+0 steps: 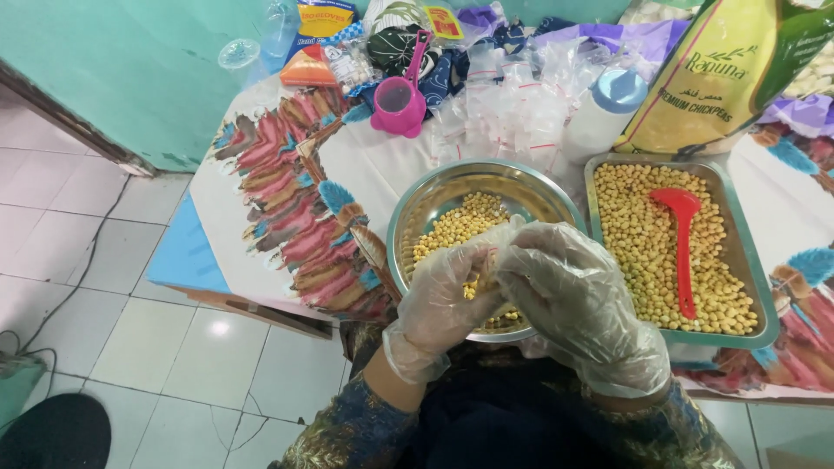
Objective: The person puts chickpeas into small plastic bags by hand and adds a small item to each bag while sitting at a table.
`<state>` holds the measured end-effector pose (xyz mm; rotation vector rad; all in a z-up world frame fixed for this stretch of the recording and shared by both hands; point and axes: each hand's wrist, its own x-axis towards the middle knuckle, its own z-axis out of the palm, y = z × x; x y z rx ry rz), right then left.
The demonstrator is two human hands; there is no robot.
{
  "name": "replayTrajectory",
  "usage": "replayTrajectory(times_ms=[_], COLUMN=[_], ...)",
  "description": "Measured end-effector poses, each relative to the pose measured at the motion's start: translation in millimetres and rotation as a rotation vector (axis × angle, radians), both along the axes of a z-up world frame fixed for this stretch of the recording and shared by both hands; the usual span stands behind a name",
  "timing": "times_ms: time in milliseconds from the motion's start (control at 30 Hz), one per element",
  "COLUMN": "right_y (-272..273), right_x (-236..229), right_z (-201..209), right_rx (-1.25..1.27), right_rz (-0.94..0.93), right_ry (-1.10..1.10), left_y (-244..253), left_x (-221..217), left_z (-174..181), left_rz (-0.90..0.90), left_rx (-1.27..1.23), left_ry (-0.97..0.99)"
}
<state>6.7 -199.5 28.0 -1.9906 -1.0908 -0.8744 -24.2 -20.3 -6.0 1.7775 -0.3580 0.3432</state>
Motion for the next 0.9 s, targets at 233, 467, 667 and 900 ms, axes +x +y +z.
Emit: replayTrajectory(times_ms=[233, 467, 667, 900], right_y=[-12.0, 5.9, 3.0, 10.0], right_x=[0.7, -4.9, 6.4, 8.0], right_z=[-13.1, -11.5, -35.8, -36.5], right_rx=[0.150, 0.284, 0.278, 0.392], right_rz=[-0.002, 0.145, 0.232, 0.363], right_ry=[0.205, 0.542, 0.480, 0.640], left_y=[-6.8, -2.1, -0.7, 7.0], left_x=[-3.8, -11.7, -7.2, -2.7], left_z=[-15.7, 2.8, 2.6, -1.2], left_rz=[-0.076, -0.194, -0.224, -0.211], left_rx=[-0.237, -0.421, -0.491, -0.609], left_ry=[0.085, 0.193, 0.140, 0.114])
